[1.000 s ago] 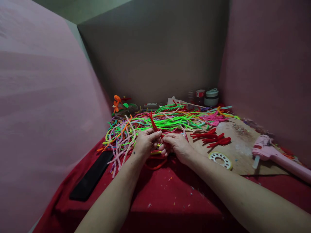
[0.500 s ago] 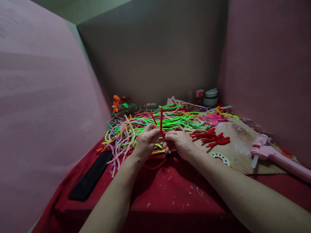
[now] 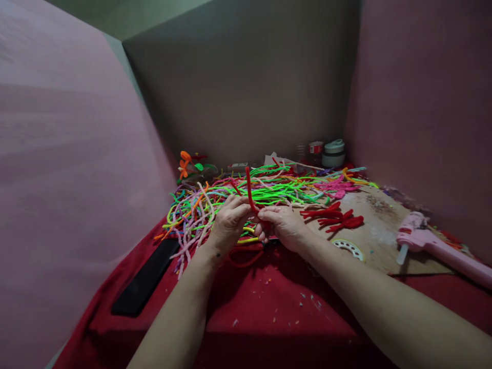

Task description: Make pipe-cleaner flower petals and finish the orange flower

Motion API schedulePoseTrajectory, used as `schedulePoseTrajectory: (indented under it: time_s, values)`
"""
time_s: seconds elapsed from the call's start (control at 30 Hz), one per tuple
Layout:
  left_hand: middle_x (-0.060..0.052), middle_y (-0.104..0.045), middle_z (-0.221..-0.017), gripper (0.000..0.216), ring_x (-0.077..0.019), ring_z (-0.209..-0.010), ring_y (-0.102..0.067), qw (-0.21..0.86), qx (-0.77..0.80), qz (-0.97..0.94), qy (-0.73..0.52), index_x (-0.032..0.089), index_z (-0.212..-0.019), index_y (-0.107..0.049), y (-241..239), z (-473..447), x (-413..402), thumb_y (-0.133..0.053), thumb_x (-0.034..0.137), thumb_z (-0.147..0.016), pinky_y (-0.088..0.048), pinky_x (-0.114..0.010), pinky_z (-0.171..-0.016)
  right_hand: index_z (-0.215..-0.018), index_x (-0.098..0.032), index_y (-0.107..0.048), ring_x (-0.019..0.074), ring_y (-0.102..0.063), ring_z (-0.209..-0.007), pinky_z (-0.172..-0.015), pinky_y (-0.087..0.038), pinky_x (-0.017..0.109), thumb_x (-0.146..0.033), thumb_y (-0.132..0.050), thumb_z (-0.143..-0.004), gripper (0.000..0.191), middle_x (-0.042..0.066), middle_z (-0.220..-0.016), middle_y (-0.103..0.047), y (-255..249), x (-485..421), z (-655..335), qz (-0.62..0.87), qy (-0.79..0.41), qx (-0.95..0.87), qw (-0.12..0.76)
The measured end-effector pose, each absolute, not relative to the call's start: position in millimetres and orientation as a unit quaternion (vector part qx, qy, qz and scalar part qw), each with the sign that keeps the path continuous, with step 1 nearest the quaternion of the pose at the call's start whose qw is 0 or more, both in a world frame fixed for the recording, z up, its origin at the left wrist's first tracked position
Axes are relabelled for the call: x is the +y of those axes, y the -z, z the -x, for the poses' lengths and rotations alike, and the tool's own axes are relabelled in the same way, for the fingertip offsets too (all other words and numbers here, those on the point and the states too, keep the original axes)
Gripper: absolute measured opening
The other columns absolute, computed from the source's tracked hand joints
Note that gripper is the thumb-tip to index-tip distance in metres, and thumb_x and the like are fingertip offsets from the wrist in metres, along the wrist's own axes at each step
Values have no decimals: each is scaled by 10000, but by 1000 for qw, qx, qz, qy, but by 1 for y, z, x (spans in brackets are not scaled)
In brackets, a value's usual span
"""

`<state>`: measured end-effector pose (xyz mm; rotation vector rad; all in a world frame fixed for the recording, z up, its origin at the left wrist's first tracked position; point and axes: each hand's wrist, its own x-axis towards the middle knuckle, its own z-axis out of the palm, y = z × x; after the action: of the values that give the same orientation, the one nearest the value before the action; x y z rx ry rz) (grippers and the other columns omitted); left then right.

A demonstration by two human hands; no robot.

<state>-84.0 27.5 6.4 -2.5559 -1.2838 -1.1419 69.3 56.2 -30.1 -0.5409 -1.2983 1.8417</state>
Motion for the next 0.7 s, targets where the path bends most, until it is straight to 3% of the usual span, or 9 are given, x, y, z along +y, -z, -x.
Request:
schedulePoseTrajectory:
  time_s: [0.23,0.37,0.43,0.5,0.6,0.7]
  values:
    - [-32,-635,-768,185,-151,-717,-448,156,-418,858,254,184,-723,-607,-6,85,25,-469,233,-836,-359,-280,-723,-583,-151,-527,102,-495,-362,-378,-376,208,-228,-488,-653,111,3,-484,-597,27,58,-71,270,-671,-590,360]
    - [-36,-576,-648,166,-155,-670,-461,134,-485,835,224,165,-652,-588,-9,78,17,-493,209,-780,-355,-285,-668,-522,-163,-485,88,-452,-424,-443,-331,203,-168,-425,-693,181,-10,-471,-529,26,54,-71,315,-449,-743,383]
    - [-16,-553,-604,119,-133,-597,-458,-5,-547,795,262,155,-656,-599,-12,77,14,-507,190,-723,-350,-263,-597,-529,-160,-485,89,-434,-473,-484,-306,208,-152,-426,-716,196,-6,-493,-507,26,50,-70,314,-293,-802,415]
    - [11,-512,-533,91,-98,-498,-421,-211,-588,715,315,141,-611,-584,-13,79,15,-532,194,-663,-317,-234,-509,-560,-158,-497,93,-428,-500,-511,-296,215,-156,-430,-743,195,2,-523,-508,26,46,-70,298,-189,-834,423]
    - [41,-414,-423,153,-62,-398,-344,-489,-543,566,381,137,-475,-484,-10,85,21,-577,217,-568,-255,-215,-426,-620,-150,-525,109,-456,-555,-556,-317,220,-156,-429,-762,171,23,-579,-531,27,40,-71,261,-115,-859,424]
    - [46,-387,-406,186,-58,-383,-342,-625,-464,471,415,139,-454,-460,-8,86,24,-603,226,-536,-264,-212,-407,-650,-144,-533,119,-474,-602,-599,-340,226,-158,-424,-776,167,36,-617,-540,27,38,-71,240,-107,-850,457]
